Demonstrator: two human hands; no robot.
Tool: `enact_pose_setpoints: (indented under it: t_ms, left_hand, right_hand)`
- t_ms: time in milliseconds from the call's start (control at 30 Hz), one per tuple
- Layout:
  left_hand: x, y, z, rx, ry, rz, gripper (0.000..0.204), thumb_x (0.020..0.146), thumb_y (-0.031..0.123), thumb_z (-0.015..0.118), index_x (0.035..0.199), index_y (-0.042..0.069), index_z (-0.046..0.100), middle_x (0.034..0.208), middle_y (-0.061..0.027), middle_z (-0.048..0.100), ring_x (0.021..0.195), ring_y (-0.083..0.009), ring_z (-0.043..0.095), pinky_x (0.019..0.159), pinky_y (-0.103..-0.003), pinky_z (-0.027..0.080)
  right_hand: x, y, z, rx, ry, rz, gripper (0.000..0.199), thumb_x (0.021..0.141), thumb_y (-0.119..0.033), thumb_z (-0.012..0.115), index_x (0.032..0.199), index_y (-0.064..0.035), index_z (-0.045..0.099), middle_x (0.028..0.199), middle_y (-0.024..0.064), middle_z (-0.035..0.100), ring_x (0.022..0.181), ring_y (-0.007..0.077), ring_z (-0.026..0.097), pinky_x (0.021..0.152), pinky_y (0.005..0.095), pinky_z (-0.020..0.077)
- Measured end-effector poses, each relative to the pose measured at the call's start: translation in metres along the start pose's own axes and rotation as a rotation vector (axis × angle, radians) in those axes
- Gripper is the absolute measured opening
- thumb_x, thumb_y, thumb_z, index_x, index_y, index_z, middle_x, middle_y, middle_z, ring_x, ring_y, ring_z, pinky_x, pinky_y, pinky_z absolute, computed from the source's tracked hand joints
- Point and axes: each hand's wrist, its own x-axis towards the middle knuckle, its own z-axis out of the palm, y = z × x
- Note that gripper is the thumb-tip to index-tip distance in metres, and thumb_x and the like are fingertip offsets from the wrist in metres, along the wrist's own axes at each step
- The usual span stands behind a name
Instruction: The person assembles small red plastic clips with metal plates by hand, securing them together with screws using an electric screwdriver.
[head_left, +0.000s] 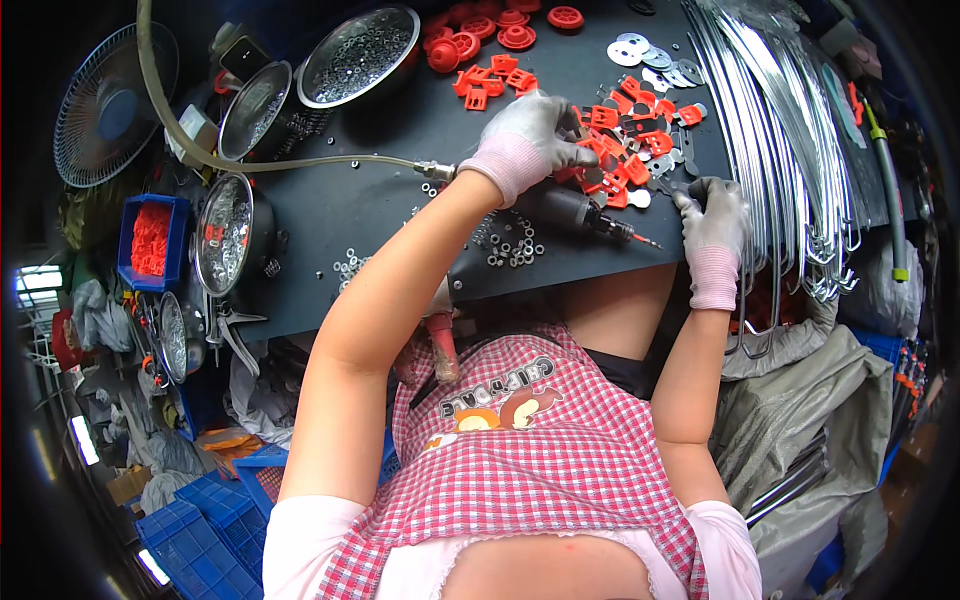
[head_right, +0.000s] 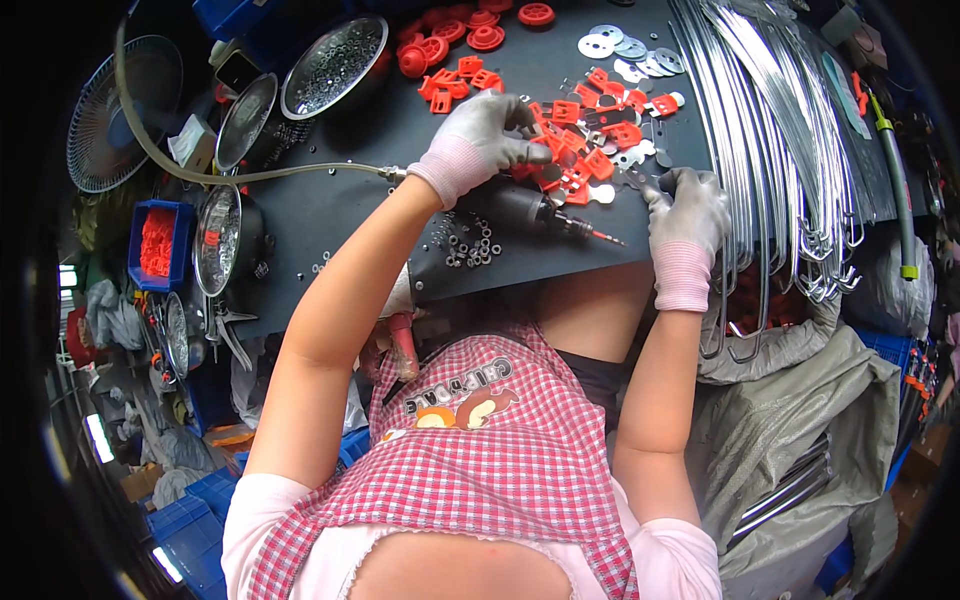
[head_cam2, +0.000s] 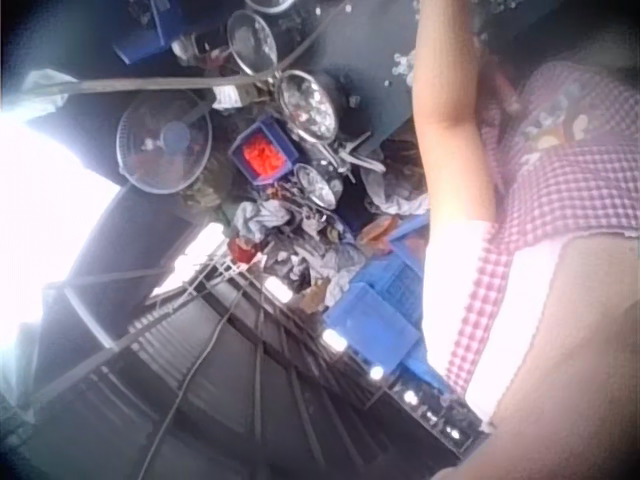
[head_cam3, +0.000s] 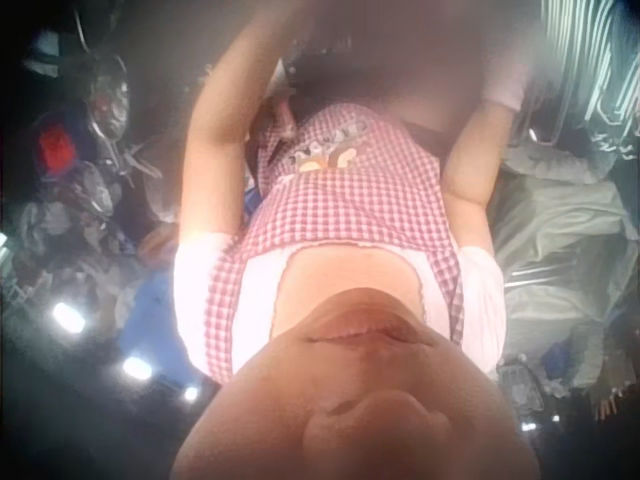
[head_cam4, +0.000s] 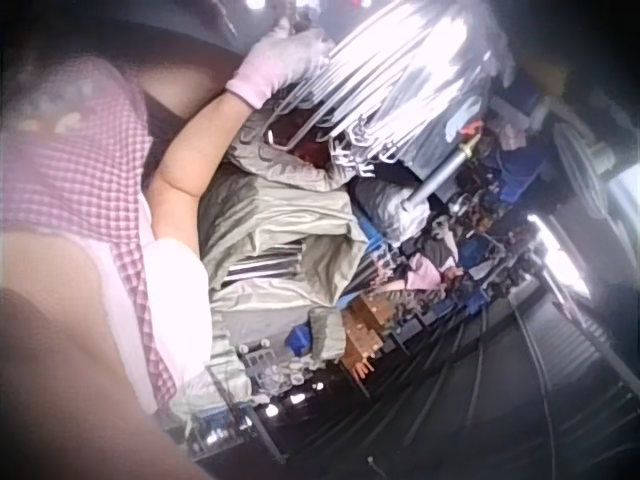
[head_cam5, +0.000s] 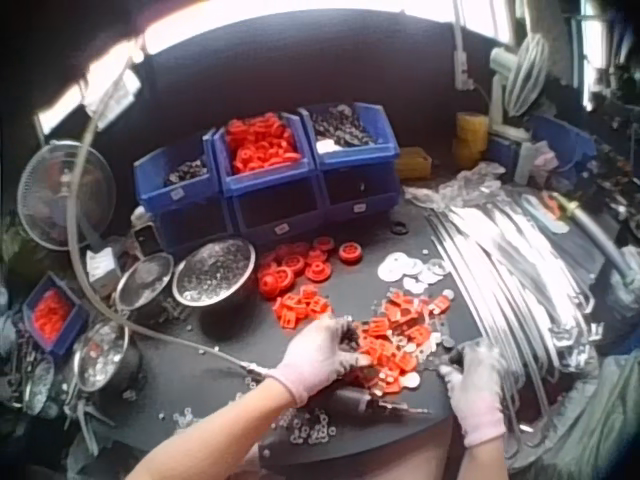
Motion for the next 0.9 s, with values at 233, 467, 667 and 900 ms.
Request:
enact_pose_setpoints:
  t_ms: [233,467,667,900]
  left_hand:
    - [0.028,-0.094,-0.054,0.334,0.325,-0.172,0.026,0.084,0.019,0.064,0.107,0.006,0.060,0.106,-0.0163,0.064,0.100,-0.0328,0.061,0.087,-0.041,0.049]
    - [-0.002,-0.032,-0.060,-0.814,0.177,-0.058,0.021,0.090,0.006,0.060,0.109,-0.001,0.058,0.093,-0.0107,0.066,0.082,-0.0184,0.065,0.072,-0.027,0.052]
    - [-0.046,0.026,-0.025,-1.629,-0.172,-0.054,0.021,0.093,0.013,0.058,0.108,-0.001,0.057,0.094,-0.0092,0.066,0.080,-0.0159,0.065,0.067,-0.026,0.053]
    - [-0.054,0.032,-0.022,-1.702,-0.154,-0.051,0.023,0.093,0.010,0.057,0.110,-0.005,0.055,0.095,-0.0115,0.066,0.079,-0.0173,0.066,0.066,-0.027,0.055]
  right_hand:
    - [-0.005,0.004,-0.006,0.566,-0.086,0.081,0.022,0.083,-0.021,0.069,0.089,-0.0053,0.055,0.078,0.0070,0.063,0.067,0.0239,0.061,0.062,0.0334,0.0485]
    - [-0.025,-0.041,-0.032,1.538,-0.015,-0.030,0.012,0.091,-0.010,0.061,0.093,0.0005,0.056,0.076,0.0060,0.064,0.064,0.0076,0.059,0.058,0.0201,0.0454]
    - [-0.038,-0.087,-0.054,1.733,0.135,-0.208,0.008,0.089,-0.004,0.062,0.094,0.0012,0.060,0.070,0.0000,0.059,0.056,0.0017,0.051,0.049,0.0163,0.0402]
    - [-0.043,-0.089,-0.056,1.554,0.195,-0.228,0.006,0.088,-0.003,0.063,0.092,0.0003,0.063,0.066,-0.0024,0.059,0.054,-0.0015,0.050,0.043,0.0152,0.0359]
